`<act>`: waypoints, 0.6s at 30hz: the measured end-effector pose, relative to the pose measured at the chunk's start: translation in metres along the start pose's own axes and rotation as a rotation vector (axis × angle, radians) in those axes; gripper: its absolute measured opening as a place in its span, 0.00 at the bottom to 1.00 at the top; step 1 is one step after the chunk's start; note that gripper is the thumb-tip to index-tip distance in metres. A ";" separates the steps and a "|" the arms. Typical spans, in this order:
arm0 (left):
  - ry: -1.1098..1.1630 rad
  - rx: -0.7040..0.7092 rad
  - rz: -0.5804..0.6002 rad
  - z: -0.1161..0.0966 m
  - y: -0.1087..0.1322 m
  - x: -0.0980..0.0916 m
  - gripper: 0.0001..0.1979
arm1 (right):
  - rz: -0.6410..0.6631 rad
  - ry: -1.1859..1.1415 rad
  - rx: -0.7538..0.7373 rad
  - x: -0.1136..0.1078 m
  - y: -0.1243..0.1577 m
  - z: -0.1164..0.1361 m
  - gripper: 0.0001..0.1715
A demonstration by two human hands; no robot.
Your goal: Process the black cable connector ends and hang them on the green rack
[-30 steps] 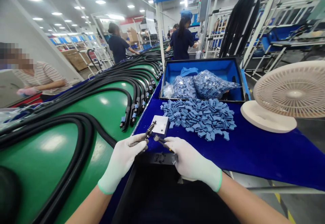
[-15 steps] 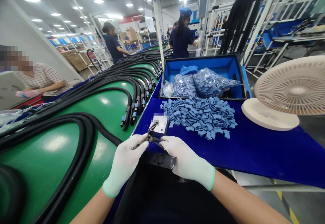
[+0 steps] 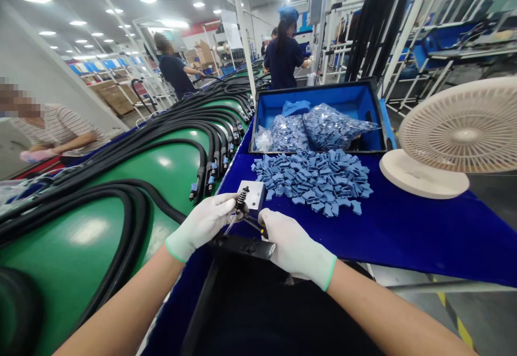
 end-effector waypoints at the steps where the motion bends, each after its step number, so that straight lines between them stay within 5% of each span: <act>1: -0.031 -0.014 -0.014 -0.001 -0.002 0.000 0.27 | -0.028 -0.032 -0.023 0.000 0.000 0.000 0.27; 4: -0.344 -0.017 -0.105 -0.010 -0.005 0.001 0.22 | -0.050 -0.106 -0.030 -0.004 0.002 0.000 0.35; 7: -0.586 -0.005 -0.130 -0.019 -0.006 0.002 0.17 | 0.040 -0.124 0.046 -0.008 0.001 0.002 0.16; 10: -0.653 -0.013 -0.126 -0.019 -0.008 0.000 0.17 | 0.045 -0.040 0.119 -0.004 -0.005 -0.004 0.07; 18: -0.745 -0.013 -0.148 -0.018 -0.012 0.000 0.18 | -0.001 0.101 0.097 0.012 -0.015 -0.022 0.08</act>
Point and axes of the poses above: each hand's wrist, its own y-axis away from the middle knuckle, its own x-axis out of the palm, z = x × y, the point moved 1 cm from there along -y, towards the middle knuckle, and after that the axes turned 6 degrees about z, right-handed, at the moved point
